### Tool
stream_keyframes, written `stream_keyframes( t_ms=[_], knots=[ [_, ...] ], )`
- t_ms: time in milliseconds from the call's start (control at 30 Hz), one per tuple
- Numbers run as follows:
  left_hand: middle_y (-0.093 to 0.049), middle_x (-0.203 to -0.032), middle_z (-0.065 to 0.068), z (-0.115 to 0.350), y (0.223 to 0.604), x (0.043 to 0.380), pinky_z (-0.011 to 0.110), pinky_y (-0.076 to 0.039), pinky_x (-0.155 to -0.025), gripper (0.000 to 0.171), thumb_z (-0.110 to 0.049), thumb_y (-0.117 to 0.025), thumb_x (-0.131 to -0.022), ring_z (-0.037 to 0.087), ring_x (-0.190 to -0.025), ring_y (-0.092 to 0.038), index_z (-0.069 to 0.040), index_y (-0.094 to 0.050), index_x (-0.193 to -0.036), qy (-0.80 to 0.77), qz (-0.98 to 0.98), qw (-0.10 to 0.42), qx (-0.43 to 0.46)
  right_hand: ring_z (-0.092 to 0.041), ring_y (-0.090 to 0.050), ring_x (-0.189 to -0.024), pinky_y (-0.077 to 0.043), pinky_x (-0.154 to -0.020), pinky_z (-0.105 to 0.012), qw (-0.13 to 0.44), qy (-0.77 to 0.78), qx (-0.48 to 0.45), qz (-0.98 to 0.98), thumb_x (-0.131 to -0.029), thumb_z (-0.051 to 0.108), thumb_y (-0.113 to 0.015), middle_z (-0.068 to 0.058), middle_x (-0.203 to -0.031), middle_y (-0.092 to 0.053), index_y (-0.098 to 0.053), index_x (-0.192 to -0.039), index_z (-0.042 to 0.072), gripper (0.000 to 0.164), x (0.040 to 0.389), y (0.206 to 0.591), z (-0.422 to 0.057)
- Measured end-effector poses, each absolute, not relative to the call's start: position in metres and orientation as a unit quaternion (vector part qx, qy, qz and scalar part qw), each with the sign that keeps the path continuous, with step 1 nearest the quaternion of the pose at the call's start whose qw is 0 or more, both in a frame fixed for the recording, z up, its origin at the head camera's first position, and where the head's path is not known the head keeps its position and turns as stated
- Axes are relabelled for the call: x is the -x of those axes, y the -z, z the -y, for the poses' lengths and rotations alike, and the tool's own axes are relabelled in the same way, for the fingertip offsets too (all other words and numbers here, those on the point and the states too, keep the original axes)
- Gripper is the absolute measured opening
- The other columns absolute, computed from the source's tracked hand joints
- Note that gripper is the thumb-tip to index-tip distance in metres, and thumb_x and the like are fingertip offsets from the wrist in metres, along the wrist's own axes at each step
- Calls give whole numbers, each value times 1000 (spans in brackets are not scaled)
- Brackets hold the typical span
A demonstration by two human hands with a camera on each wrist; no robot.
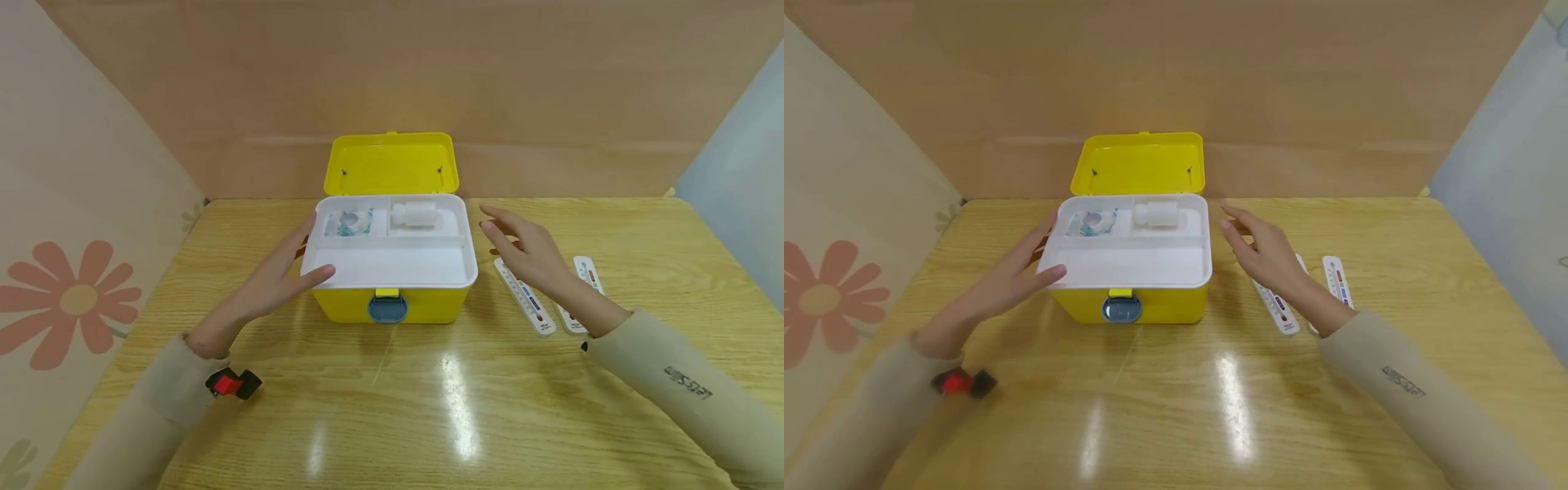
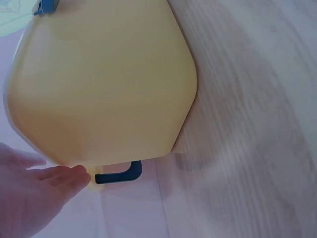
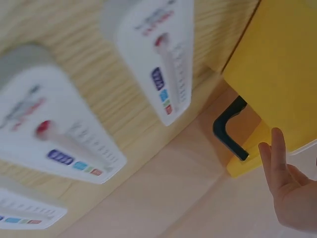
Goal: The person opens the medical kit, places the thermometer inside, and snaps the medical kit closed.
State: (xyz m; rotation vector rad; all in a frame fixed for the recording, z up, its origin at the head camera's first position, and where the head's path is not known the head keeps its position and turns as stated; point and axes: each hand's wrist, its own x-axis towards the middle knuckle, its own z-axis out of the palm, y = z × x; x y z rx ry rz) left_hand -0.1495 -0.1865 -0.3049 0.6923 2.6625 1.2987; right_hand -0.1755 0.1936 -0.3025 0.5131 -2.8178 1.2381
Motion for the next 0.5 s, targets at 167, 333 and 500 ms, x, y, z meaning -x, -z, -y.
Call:
stream_keyframes(
  t_ms=[167,333,500],
  knots=[
    [-10,-161,4,188,307,140,54,-23,-116,93,-32,-66,-91,29,-144,-20,-18,-2,-155,-420,-881,47,-215,-37,-67,-92,-57,-69,-34,15,-367,-176,913,-103,37,-39,-19,-126,-61,-41,-146,12,50,166,306,-206],
    [-8,-161,5,189,309,135,55,-23,-116,93,-28,-69,-89,30,-145,-18,-16,-5,-155,-422,-877,34,-228,-33,-67,-93,-55,-73,-26,25,-348,-186,919,-103,34,-41,-18,-129,-60,-45,-144,11,46,157,310,-216],
    [-10,-161,6,190,312,132,54,-24,-116,90,-24,-69,-89,30,-146,-18,-15,-9,-155,-434,-870,26,-234,-32,-63,-104,-50,-76,-16,51,-326,-208,921,-103,27,-43,-18,-128,-60,-49,-140,7,43,150,314,-225]
  ],
)
